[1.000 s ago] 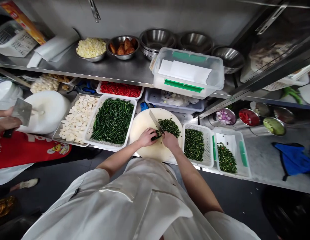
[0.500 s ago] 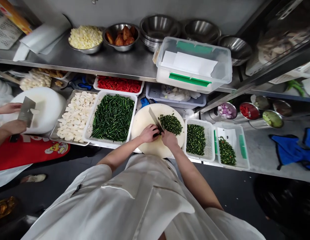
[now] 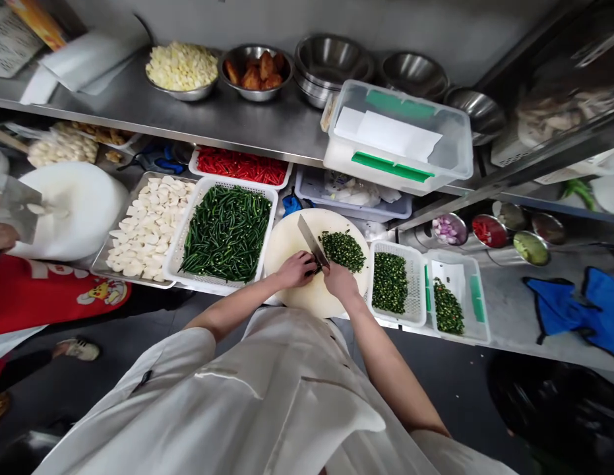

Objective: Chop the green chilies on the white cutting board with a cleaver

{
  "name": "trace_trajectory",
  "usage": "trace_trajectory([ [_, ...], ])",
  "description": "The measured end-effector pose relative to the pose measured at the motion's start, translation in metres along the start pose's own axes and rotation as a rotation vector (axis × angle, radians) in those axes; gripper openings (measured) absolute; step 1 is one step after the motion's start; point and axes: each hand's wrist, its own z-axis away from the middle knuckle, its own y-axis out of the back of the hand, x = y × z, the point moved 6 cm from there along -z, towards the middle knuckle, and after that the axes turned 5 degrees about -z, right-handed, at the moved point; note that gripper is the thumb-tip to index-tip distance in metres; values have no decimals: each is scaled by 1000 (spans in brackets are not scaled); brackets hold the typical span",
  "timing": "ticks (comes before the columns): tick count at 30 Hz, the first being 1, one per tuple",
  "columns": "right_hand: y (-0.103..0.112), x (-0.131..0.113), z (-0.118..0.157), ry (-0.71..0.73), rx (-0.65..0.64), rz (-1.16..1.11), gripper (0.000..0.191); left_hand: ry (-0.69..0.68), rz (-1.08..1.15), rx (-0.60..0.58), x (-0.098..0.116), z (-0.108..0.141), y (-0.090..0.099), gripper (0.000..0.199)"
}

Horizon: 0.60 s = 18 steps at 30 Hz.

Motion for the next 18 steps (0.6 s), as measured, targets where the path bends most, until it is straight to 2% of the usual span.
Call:
trace_trajectory([
  [4, -2, -6, 3, -47, -2, -25, 38, -1, 17, -5, 1, 3, 0, 16],
  [7, -1, -10, 2, -26, -20, -31, 37, -5, -5, -23, 4, 6, 1, 20],
  [12, -7, -4, 11, -39, 28, -14, 38, 9, -20, -16, 10, 14, 0, 23],
  [18, -13, -8, 16, -34, -21, -4, 38, 20, -51, -69, 7, 18, 0, 23],
])
